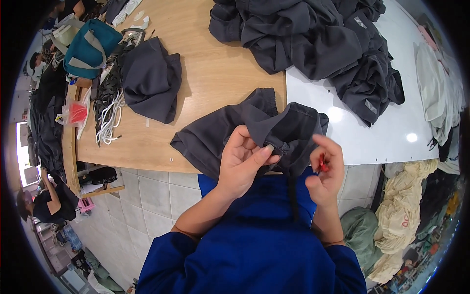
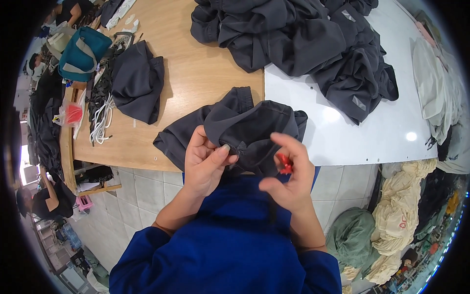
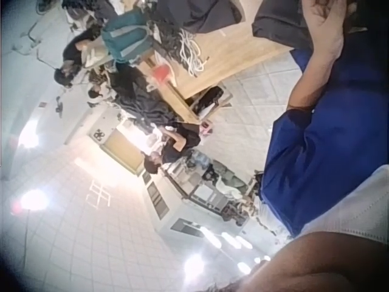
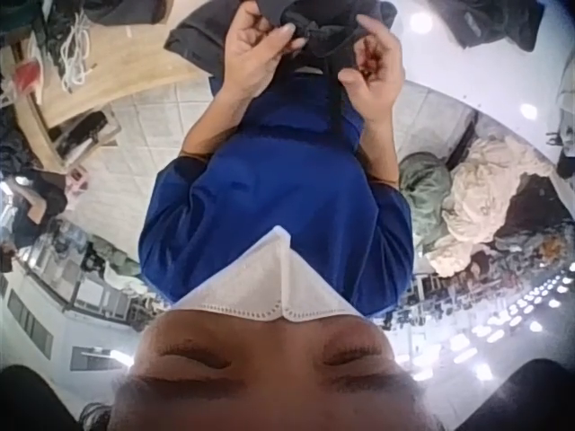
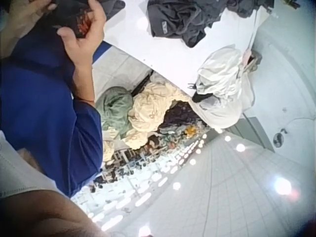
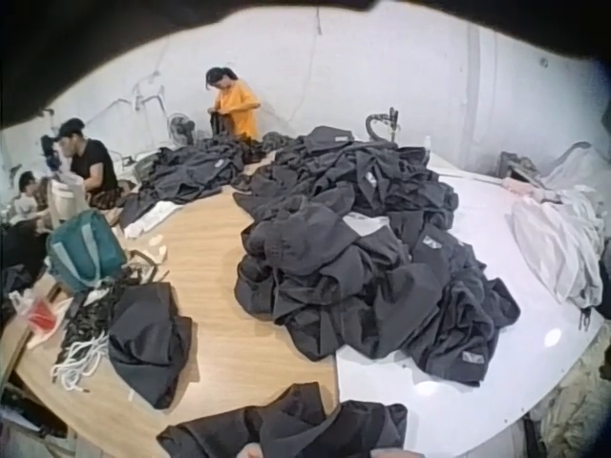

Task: The recorder uses small clippers to trim loose threads from a pair of dark grey trousers.

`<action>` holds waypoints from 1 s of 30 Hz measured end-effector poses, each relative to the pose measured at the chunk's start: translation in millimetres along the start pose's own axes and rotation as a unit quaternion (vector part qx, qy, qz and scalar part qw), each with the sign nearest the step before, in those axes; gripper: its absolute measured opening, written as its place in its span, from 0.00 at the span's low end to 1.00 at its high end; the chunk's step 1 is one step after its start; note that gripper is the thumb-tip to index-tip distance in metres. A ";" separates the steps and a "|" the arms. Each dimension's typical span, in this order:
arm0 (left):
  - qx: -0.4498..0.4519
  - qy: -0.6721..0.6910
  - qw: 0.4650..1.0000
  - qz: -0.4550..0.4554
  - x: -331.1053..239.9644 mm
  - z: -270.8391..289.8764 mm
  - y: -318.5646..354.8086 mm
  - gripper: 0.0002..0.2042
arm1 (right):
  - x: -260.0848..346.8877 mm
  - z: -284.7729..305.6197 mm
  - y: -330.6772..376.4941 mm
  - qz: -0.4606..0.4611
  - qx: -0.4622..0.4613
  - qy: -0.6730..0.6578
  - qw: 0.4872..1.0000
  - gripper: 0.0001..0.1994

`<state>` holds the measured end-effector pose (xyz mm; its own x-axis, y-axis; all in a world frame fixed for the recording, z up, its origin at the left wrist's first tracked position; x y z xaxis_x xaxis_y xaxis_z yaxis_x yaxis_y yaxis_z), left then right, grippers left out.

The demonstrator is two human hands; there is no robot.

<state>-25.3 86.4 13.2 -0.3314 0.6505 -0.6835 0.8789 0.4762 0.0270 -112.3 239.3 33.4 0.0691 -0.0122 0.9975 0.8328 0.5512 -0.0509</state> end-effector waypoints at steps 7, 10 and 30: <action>-0.016 0.016 1.000 0.020 1.3 -3.1 0.4 0.12 | 7.7 -5.9 -3.4 0.155 -0.046 0.270 0.949 0.25; -0.019 0.005 1.000 0.009 2.6 -3.0 0.0 0.12 | 10.0 -7.0 -2.3 0.139 -0.052 0.271 0.951 0.23; -0.024 -0.006 1.000 0.011 0.3 -4.0 0.6 0.12 | 15.2 -9.4 -6.9 0.138 -0.024 0.272 0.952 0.23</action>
<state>-26.2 89.3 16.0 -0.3088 0.6540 -0.6906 0.8685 0.4899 0.0757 -111.8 227.5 48.5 0.5524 -0.3090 0.7742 0.7648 0.5574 -0.3232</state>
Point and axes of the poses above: each hand's wrist, its own y-axis away from the middle knuckle, its own z-axis out of the back of the hand, x = y × z, the point moved 3 cm from there along -y, towards the middle knuckle, and after that the axes turned 7 degrees about -z, right-handed, at the moved point
